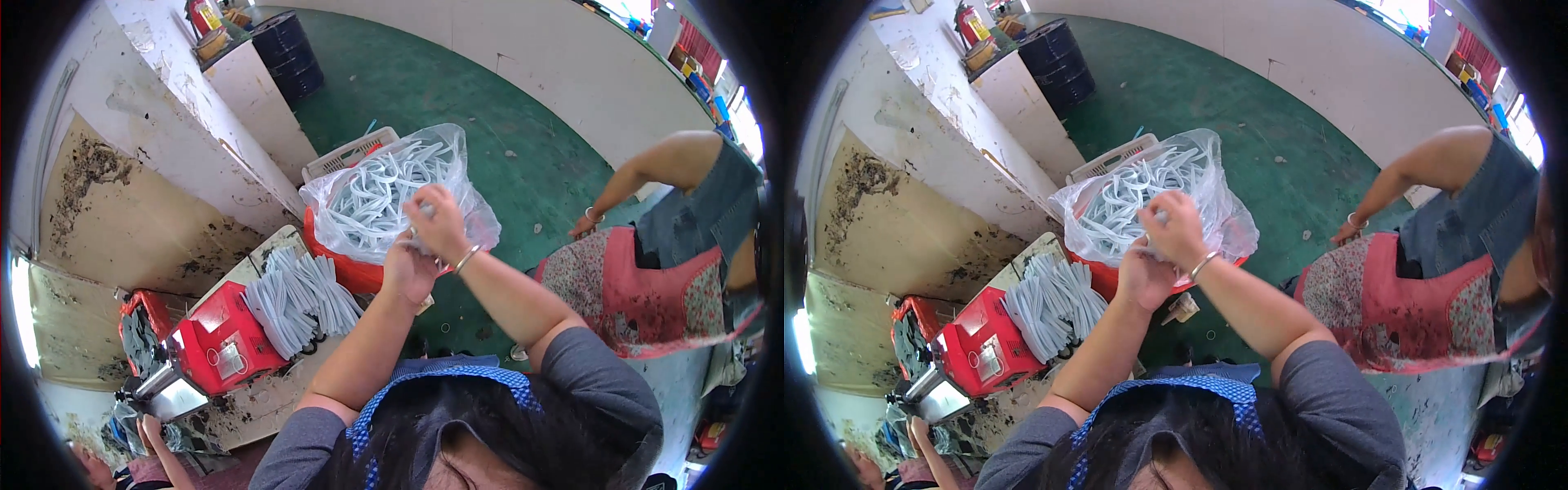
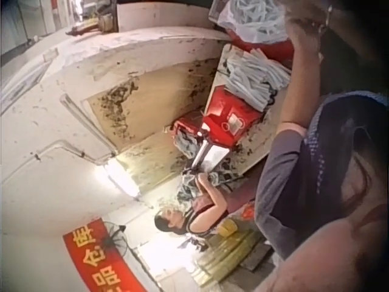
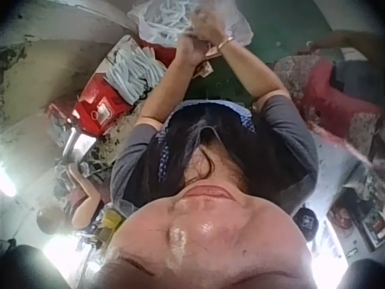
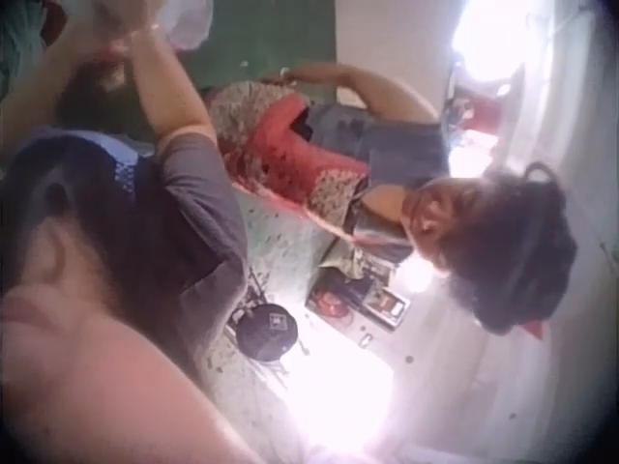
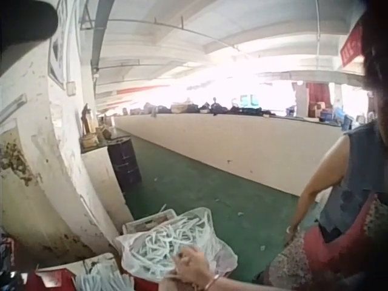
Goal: Applying adhesive to shoe straps using a motorized glue roller machine in a factory setting.
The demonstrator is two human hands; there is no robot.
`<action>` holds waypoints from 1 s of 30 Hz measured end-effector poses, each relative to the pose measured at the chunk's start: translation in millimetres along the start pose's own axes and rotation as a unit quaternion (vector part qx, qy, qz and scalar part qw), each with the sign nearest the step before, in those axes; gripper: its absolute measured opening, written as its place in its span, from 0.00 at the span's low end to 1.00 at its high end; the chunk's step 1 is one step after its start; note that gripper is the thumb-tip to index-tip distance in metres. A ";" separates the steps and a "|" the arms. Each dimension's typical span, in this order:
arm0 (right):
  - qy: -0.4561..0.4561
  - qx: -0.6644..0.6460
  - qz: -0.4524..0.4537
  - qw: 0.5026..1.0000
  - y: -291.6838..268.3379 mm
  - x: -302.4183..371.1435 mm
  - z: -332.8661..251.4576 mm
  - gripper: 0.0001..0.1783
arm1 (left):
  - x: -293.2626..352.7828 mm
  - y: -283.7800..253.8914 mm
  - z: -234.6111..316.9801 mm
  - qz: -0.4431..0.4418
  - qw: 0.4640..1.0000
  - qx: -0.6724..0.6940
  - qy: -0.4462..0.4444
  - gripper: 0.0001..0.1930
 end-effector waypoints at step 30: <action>0.010 0.232 -0.408 0.883 101.0 -91.8 158.1 0.19 | -87.3 -46.0 137.8 -0.142 0.268 -0.950 -0.075 0.24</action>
Point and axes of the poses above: each hand's wrist, its own x-axis away from the middle knuckle, its own y-axis out of the palm, z = x × y, the point moved 6 cm from there along -x, towards the middle knuckle, and after that the axes turned 8 degrees about x, right-handed, at the moved point
